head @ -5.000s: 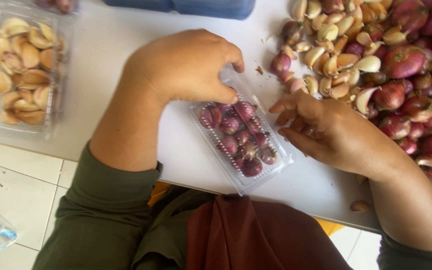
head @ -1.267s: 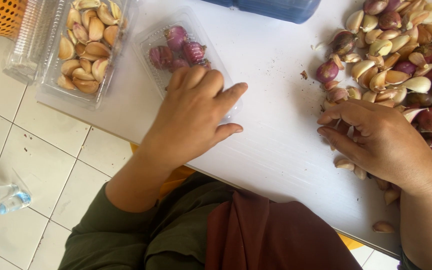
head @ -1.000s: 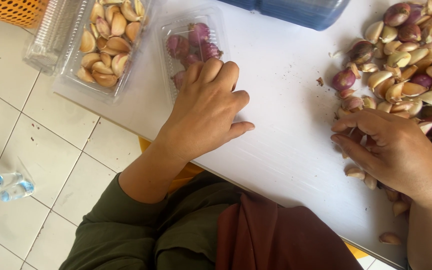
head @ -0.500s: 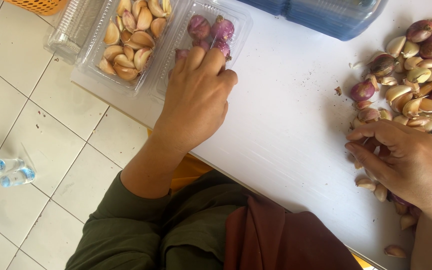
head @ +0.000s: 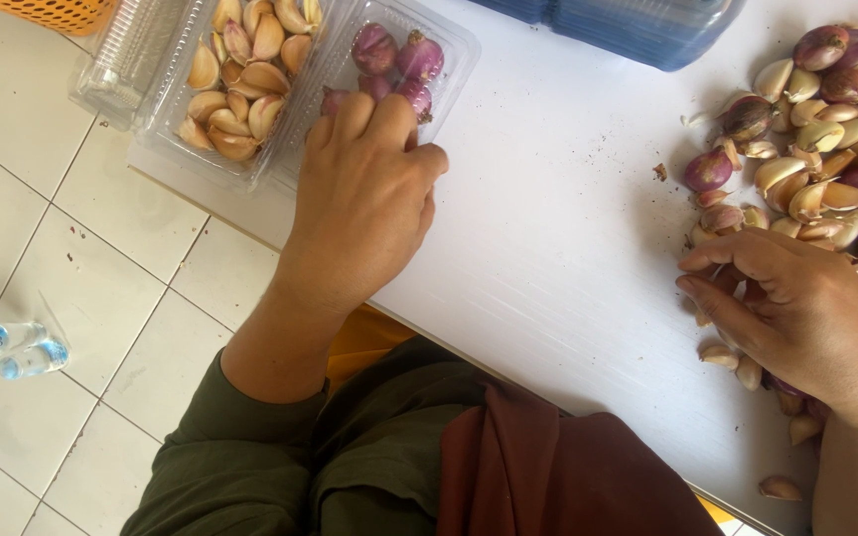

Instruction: The person picks up shallots from a pile and places them into a clear plastic container, then closes the lid and sets the container aside.

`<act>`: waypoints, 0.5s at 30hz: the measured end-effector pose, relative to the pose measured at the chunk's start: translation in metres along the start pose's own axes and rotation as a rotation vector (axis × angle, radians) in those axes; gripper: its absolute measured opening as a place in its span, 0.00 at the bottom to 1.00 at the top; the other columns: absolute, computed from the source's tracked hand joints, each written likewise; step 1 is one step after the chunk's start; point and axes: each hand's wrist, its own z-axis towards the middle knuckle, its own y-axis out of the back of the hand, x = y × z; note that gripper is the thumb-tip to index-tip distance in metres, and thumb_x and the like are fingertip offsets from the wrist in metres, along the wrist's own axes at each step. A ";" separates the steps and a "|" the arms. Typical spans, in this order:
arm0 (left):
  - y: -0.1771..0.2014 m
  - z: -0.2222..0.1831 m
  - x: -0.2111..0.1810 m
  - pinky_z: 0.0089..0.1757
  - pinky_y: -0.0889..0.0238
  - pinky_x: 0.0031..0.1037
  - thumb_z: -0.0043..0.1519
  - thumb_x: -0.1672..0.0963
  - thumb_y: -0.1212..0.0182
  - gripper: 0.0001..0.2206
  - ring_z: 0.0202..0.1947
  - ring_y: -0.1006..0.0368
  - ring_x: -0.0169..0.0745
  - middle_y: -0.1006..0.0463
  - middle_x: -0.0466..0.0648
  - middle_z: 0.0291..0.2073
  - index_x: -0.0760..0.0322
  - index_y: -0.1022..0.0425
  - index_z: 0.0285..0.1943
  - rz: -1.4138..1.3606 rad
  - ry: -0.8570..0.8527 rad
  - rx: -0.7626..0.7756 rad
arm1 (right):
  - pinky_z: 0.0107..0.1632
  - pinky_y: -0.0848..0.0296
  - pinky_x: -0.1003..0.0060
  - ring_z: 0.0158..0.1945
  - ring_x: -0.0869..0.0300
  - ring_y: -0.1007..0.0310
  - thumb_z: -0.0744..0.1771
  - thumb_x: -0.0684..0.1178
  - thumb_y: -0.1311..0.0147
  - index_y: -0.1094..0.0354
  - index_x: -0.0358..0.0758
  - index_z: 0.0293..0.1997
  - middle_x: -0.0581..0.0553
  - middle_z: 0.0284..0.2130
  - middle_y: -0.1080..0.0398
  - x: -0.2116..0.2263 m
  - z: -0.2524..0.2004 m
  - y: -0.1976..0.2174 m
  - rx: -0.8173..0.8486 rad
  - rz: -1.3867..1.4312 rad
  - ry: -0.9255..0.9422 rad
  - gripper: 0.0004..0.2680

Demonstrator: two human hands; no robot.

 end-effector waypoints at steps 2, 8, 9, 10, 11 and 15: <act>0.005 0.006 -0.012 0.39 0.41 0.40 0.55 0.56 0.30 0.04 0.43 0.39 0.50 0.34 0.45 0.36 0.57 0.18 0.37 -0.033 -0.009 -0.025 | 0.31 0.29 0.69 0.24 0.64 0.23 0.65 0.45 0.38 0.25 0.44 0.43 0.51 0.26 0.23 0.003 0.001 0.002 0.010 0.003 0.009 0.05; 0.008 0.028 -0.049 0.43 0.42 0.38 0.60 0.53 0.27 0.10 0.45 0.39 0.46 0.32 0.44 0.41 0.58 0.21 0.43 -0.129 -0.055 -0.193 | 0.28 0.28 0.68 0.21 0.62 0.21 0.65 0.44 0.37 0.26 0.42 0.43 0.49 0.25 0.23 0.008 0.001 0.007 -0.001 0.019 0.033 0.05; 0.012 0.032 -0.055 0.42 0.45 0.38 0.57 0.54 0.24 0.11 0.43 0.39 0.47 0.34 0.44 0.41 0.57 0.24 0.39 -0.154 -0.054 -0.262 | 0.31 0.29 0.68 0.23 0.62 0.22 0.65 0.44 0.37 0.26 0.42 0.44 0.49 0.25 0.24 0.007 0.000 0.006 -0.005 0.010 0.047 0.06; 0.010 0.036 -0.062 0.42 0.45 0.38 0.57 0.54 0.24 0.11 0.43 0.39 0.47 0.34 0.44 0.41 0.57 0.24 0.39 -0.154 -0.057 -0.263 | 0.31 0.29 0.68 0.23 0.62 0.22 0.65 0.44 0.37 0.26 0.42 0.44 0.49 0.25 0.24 0.008 0.001 0.006 -0.008 0.010 0.046 0.06; 0.009 0.042 -0.068 0.40 0.45 0.37 0.58 0.56 0.26 0.09 0.42 0.39 0.47 0.33 0.44 0.41 0.58 0.25 0.38 -0.212 -0.075 -0.312 | 0.32 0.28 0.68 0.24 0.62 0.22 0.65 0.44 0.37 0.26 0.42 0.44 0.49 0.24 0.23 0.009 0.001 0.007 -0.005 0.016 0.037 0.06; 0.001 0.080 -0.090 0.36 0.40 0.35 0.63 0.62 0.33 0.07 0.39 0.39 0.47 0.33 0.47 0.40 0.63 0.30 0.39 -0.332 -0.084 -0.451 | 0.37 0.28 0.66 0.27 0.60 0.23 0.65 0.45 0.38 0.26 0.42 0.44 0.51 0.25 0.23 0.005 0.002 0.006 -0.010 -0.003 0.079 0.06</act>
